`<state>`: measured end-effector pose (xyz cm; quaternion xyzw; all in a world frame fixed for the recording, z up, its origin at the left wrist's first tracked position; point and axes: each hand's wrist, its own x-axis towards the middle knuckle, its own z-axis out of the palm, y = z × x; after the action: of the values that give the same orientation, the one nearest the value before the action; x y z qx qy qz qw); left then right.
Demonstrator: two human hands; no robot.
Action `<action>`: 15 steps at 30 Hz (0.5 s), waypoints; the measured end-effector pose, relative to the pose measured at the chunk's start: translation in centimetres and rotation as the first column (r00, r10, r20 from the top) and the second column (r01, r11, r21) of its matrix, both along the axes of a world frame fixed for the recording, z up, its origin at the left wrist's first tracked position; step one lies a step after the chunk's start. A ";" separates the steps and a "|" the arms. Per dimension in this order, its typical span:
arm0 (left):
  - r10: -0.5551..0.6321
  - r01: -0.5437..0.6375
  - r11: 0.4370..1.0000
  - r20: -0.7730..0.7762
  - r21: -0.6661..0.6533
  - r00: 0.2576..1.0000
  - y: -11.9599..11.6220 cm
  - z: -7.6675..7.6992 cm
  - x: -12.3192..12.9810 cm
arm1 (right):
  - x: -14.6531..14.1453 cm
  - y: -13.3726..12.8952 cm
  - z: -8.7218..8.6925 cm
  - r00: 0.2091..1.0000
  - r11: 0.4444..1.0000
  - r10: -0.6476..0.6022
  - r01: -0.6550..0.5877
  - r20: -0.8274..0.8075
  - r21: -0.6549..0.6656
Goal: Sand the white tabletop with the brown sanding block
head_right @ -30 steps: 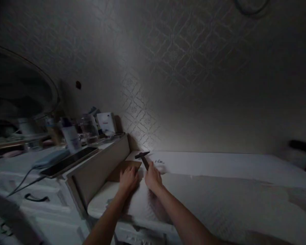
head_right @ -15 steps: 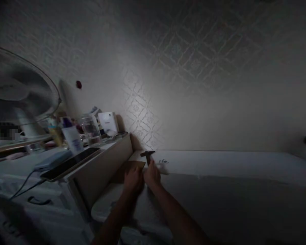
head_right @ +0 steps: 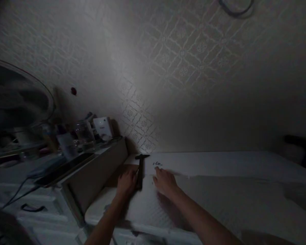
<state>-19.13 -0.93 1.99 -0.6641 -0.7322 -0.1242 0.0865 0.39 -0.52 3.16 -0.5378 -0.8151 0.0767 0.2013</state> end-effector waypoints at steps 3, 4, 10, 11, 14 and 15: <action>0.026 -0.026 1.000 -0.001 -0.010 1.000 0.1 0.2 0.0 | 6.8 0.7 -1.9 0.990 0.988 -0.115 0.105 0.082 0.110; 0.026 -0.026 1.000 -0.007 -0.010 1.000 0.1 0.3 0.0 | 9.4 1.0 -2.7 0.980 0.974 -0.174 0.158 0.094 0.162; -0.052 0.057 0.997 -0.080 0.058 0.995 -0.5 1.1 0.1 | 23.5 2.0 -7.5 0.902 0.865 -0.412 0.343 0.127 0.367; -0.063 0.071 0.995 -0.102 0.074 0.993 -0.6 1.2 0.0 | 24.9 2.0 -8.1 0.894 0.858 -0.430 0.363 0.122 0.363; -0.092 0.106 0.990 -0.146 0.097 0.985 -0.7 1.3 0.3 | 26.7 1.9 -9.2 0.887 0.863 -0.450 0.401 0.104 0.308; -0.105 0.121 0.987 -0.149 0.104 0.983 -0.7 1.4 0.6 | 26.7 1.8 -9.3 0.887 0.866 -0.451 0.406 0.103 0.291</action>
<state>-18.54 -1.60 3.42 -0.7059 -0.6770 -0.1220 0.1688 27.10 1.31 -6.13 -0.6788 -0.6917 -0.1239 0.2131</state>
